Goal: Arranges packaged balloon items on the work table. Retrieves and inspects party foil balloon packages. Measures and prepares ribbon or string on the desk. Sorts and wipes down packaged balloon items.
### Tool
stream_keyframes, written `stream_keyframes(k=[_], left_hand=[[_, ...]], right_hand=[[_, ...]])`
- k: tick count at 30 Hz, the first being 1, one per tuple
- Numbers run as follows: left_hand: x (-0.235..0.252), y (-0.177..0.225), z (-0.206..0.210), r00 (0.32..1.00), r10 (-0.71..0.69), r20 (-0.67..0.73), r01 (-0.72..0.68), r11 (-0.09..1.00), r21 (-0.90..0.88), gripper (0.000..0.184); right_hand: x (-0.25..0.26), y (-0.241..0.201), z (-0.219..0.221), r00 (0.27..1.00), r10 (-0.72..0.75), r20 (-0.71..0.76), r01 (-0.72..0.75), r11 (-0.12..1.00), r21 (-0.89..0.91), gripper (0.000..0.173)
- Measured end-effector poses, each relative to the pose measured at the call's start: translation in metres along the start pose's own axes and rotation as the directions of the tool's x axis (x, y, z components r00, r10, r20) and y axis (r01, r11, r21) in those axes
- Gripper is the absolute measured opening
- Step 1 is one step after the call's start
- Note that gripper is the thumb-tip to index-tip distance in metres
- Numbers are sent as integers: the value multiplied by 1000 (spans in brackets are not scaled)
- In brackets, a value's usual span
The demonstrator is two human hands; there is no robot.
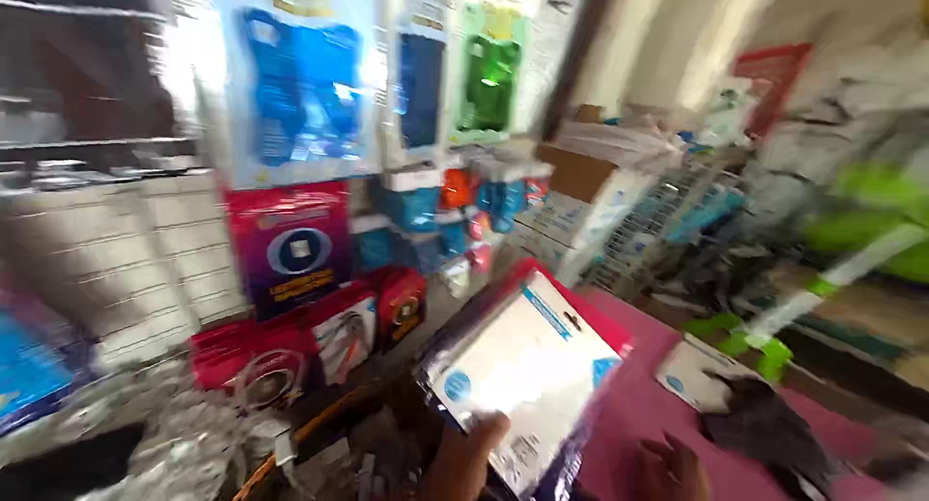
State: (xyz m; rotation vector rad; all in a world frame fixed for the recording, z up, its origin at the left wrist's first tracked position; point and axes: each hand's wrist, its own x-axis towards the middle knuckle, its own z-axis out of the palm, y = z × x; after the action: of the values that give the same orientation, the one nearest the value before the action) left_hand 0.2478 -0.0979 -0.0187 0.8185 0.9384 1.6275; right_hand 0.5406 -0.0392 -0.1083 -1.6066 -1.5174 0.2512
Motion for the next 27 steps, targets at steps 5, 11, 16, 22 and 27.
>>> stream_keyframes(k=[5, 11, 16, 22, 27], left_hand=[[42, -61, 58, 986, -95, 141, 106, 991, -79, 37], [55, -120, 96, 856, -496, 144, 500, 866, 3, 27], [41, -123, 95, 814, -572, 99, 578, 816, -34, 26], [26, -100, 97, 603, -772, 202, 759, 633, 153, 44], [36, -96, 77, 433, -844, 315, 818, 515, 256, 53]], right_hand=[[1, -5, 2, 954, 112, -279, -60, 980, 187, 47], [-5, 11, 4, 860, 48, -508, 81, 970, 230, 43], [14, 5, -42, 895, -72, -439, 135, 984, 114, 35], [108, 55, -127, 933, 337, -130, -360, 888, -285, 64], [140, 93, -113, 860, 509, -34, -471, 766, -438, 83]])
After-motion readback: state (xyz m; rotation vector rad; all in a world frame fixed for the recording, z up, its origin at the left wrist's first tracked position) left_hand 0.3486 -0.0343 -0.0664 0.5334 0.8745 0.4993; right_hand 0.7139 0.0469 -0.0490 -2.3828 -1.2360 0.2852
